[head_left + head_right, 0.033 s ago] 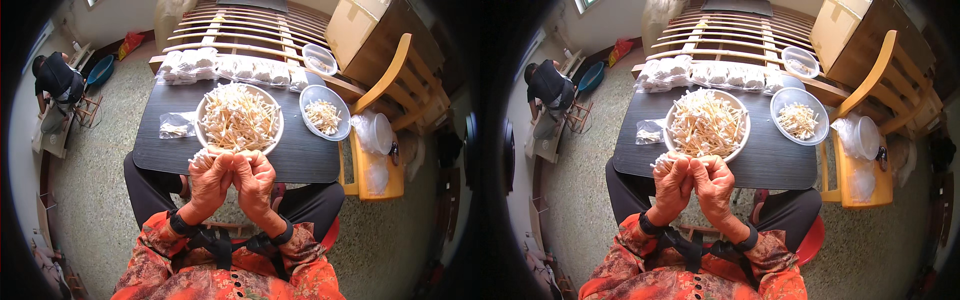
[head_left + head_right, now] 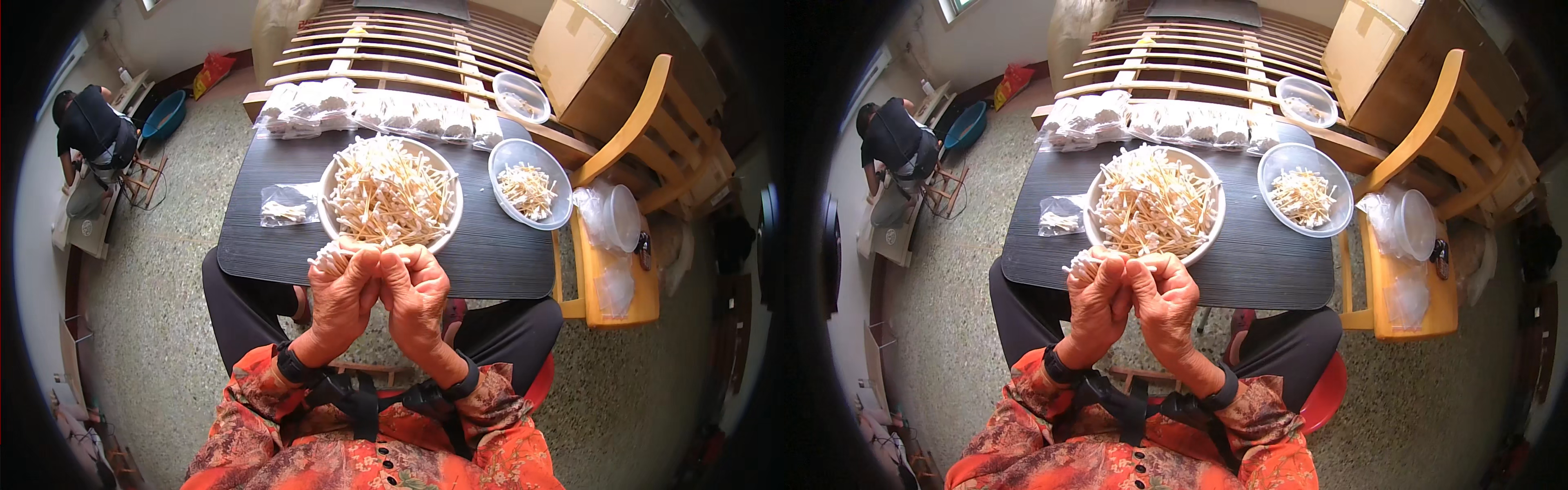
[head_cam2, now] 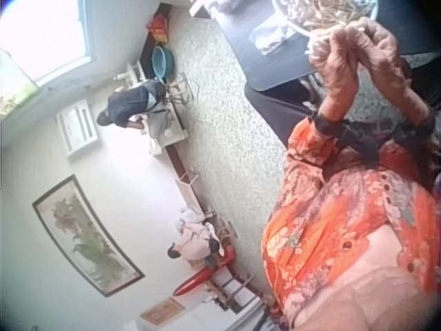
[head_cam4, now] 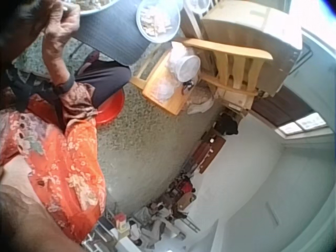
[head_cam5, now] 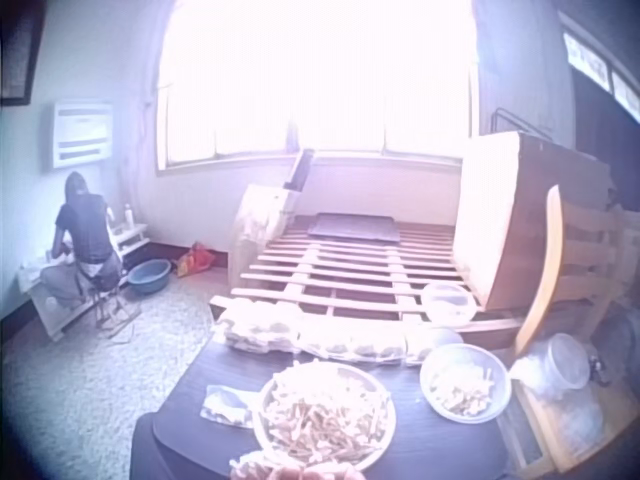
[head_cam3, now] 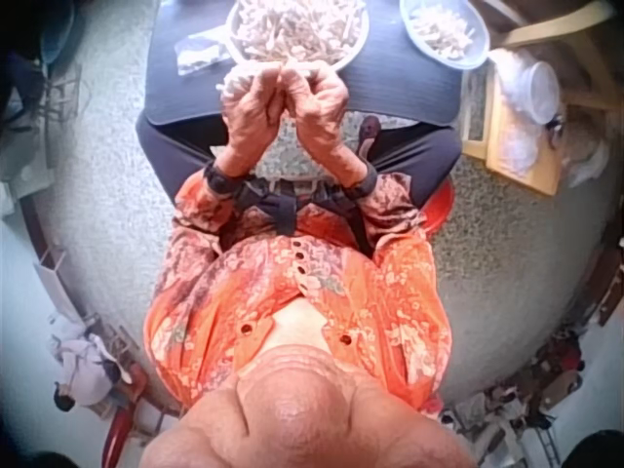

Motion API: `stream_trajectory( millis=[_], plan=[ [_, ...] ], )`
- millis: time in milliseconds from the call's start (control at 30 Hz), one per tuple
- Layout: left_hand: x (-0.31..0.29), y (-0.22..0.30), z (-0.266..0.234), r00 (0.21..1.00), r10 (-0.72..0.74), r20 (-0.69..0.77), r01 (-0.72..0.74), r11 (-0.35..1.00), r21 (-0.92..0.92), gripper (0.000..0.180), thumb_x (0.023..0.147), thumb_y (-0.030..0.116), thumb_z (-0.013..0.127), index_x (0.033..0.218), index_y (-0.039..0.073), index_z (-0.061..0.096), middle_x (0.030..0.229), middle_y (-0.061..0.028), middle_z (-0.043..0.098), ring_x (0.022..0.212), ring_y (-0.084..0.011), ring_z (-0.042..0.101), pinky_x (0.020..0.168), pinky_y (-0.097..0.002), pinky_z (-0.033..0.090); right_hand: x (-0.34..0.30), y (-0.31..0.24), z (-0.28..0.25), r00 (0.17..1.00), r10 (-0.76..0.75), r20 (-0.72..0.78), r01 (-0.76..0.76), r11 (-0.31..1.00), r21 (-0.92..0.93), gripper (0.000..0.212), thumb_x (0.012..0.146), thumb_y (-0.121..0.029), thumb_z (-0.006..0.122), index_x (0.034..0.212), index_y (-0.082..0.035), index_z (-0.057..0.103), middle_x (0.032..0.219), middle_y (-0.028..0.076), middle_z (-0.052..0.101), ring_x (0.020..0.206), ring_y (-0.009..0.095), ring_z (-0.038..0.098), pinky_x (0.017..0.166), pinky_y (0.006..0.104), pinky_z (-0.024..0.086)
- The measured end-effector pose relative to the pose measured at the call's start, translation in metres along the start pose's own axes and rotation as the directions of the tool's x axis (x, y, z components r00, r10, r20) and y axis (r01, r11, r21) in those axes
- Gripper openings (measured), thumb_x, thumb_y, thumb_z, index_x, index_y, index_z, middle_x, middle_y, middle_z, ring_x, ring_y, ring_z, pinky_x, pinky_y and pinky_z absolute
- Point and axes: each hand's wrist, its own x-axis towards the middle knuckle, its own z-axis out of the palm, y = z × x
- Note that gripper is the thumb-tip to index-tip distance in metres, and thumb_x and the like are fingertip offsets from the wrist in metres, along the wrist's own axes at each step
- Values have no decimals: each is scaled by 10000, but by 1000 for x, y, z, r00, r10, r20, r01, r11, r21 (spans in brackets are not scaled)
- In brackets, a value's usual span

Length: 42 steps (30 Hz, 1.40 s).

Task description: Sorting and inspecting white cotton swabs from a bowl and placing them into smaller containers or bags.

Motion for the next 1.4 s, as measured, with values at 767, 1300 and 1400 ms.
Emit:
stream_trajectory(
  millis=[767,1300,1400],
  plan=[
    [29,25,-16,989,-132,70,146,948,-284,295,958,340,383,852,74,456,702,-53,476,586,-178,563,314,-190,354,55,-43,-27,854,-351,384,488,282,-826,82,722,-30,678,787,-42,630,735,69,593,623,203,590,561,284,461],
    [25,18,-17,995,-95,36,100,972,-211,253,945,272,447,842,50,514,576,-4,369,439,-126,434,341,-219,283,55,-36,-19,851,-246,464,494,73,-866,109,708,-83,684,811,-68,651,744,80,582,641,242,593,571,325,460],
    [26,17,-16,994,-103,32,107,971,-215,248,944,264,451,831,52,513,571,-3,367,433,-123,427,345,-222,279,59,-39,-26,896,-242,372,436,325,-839,101,724,-57,687,813,-55,641,741,63,599,619,170,600,546,280,461]
  ],
)
